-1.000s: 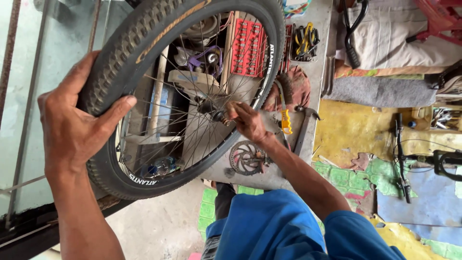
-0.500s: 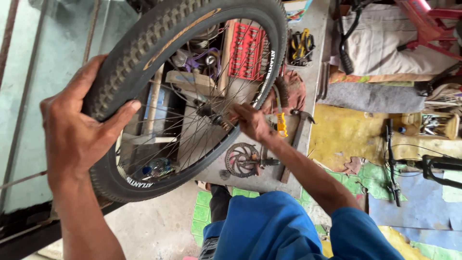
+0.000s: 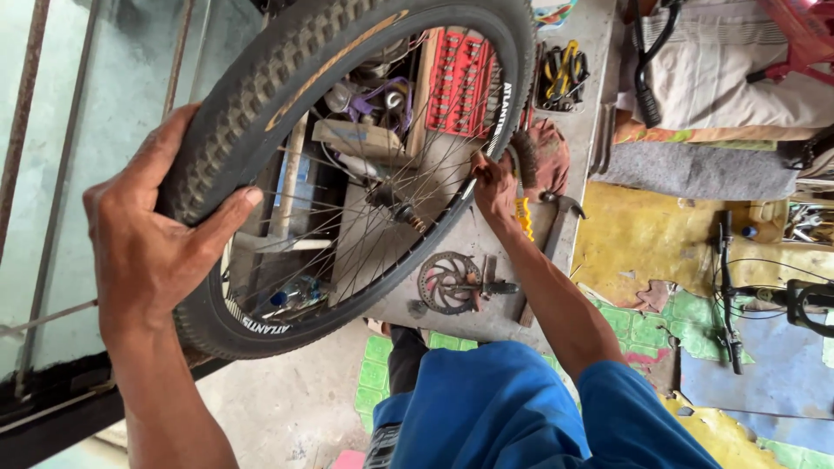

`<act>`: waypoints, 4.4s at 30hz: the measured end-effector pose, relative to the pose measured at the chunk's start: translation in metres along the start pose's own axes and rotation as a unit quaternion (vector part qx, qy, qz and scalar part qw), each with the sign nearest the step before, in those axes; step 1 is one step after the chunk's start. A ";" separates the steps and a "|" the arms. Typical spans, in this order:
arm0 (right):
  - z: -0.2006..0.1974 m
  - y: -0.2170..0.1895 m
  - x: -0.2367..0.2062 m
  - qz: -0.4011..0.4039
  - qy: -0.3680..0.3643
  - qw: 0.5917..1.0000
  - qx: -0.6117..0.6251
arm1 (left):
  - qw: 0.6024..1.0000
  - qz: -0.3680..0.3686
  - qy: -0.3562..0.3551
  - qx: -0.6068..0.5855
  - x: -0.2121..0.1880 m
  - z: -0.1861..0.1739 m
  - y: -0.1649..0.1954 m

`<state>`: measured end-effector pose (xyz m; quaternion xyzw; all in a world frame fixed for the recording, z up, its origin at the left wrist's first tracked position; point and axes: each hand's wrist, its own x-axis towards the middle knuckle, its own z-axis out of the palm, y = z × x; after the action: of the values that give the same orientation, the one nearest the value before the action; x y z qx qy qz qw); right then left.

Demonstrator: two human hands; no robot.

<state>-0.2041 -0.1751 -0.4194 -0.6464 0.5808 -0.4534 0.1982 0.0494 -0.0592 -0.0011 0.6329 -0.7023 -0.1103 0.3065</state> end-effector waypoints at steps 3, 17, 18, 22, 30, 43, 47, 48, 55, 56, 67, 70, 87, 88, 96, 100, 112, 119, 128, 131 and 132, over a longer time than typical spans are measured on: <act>0.010 -0.016 -0.002 -0.065 -0.025 0.998 0.005 | 1.000 0.003 -0.001 -0.001 -0.001 -0.001 -0.004; 0.015 -0.031 -0.021 -0.032 -0.067 0.997 0.004 | 1.000 0.020 0.007 0.005 0.011 0.005 0.009; 0.016 -0.035 -0.025 -0.048 -0.036 0.997 0.054 | 1.000 0.014 0.006 0.004 0.012 0.006 0.010; 0.010 -0.029 -0.022 -0.118 -0.028 0.989 0.084 | 1.000 -0.018 -0.006 0.015 0.015 0.007 0.011; -0.005 -0.007 -0.007 -0.022 -0.073 0.997 0.025 | 1.000 0.016 -0.001 0.006 0.011 0.008 0.014; 0.004 -0.031 0.010 -0.058 -0.270 0.951 -0.140 | 1.000 0.009 -0.015 0.015 -0.001 0.011 0.000; 0.010 -0.038 -0.005 -0.114 -0.219 0.969 -0.027 | 0.999 0.032 -0.001 0.030 -0.002 0.009 0.000; 0.009 -0.038 -0.009 -0.139 -0.207 0.968 -0.002 | 0.999 0.042 0.001 0.024 0.001 0.009 -0.001; 0.001 -0.026 0.015 -0.112 -0.185 0.969 -0.119 | 0.999 0.032 -0.013 0.018 0.007 0.010 0.005; -0.001 -0.023 0.025 -0.114 -0.176 0.975 -0.069 | 0.999 0.038 -0.015 0.015 0.007 0.011 0.005; -0.017 -0.011 -0.004 0.398 0.114 0.831 0.372 | 0.997 0.069 -0.046 0.008 -0.008 0.017 0.011; -0.023 -0.001 -0.009 0.403 0.129 0.845 0.326 | 0.996 0.061 -0.050 0.034 -0.012 0.018 0.013; 0.001 -0.055 -0.074 0.109 0.012 0.986 0.122 | 0.999 0.011 -0.037 0.009 -0.005 0.021 0.032; -0.001 -0.061 -0.080 0.111 -0.005 0.985 0.129 | 0.999 -0.011 -0.042 0.000 -0.003 0.022 0.032; -0.009 -0.018 -0.076 0.205 -0.049 0.970 0.123 | 0.998 0.033 -0.029 0.043 0.005 0.018 0.032; 0.010 -0.028 -0.077 -0.110 0.048 0.989 0.082 | 0.998 0.040 -0.030 0.039 0.007 0.018 0.029; 0.011 -0.024 -0.088 -0.022 -0.103 0.977 0.187 | 0.997 0.056 -0.034 0.043 0.016 0.019 0.014; 0.005 -0.014 -0.088 0.073 -0.073 0.983 0.152 | 0.998 0.036 -0.031 0.042 0.018 0.018 0.019; 0.022 -0.048 -0.092 -0.080 -0.054 0.987 0.126 | 0.997 0.056 -0.039 0.021 0.012 0.016 0.002; 0.024 -0.025 -0.084 -0.071 -0.053 0.991 0.098 | 0.997 0.067 -0.033 -0.003 0.010 0.016 -0.003; 0.023 -0.020 -0.079 -0.055 -0.051 0.995 0.068 | 0.998 0.061 -0.031 0.005 0.010 0.016 -0.003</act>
<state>-0.1674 -0.1031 -0.4436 -0.6847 0.5010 -0.4688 0.2458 0.0425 -0.0724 -0.0124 0.5868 -0.7492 -0.1071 0.2879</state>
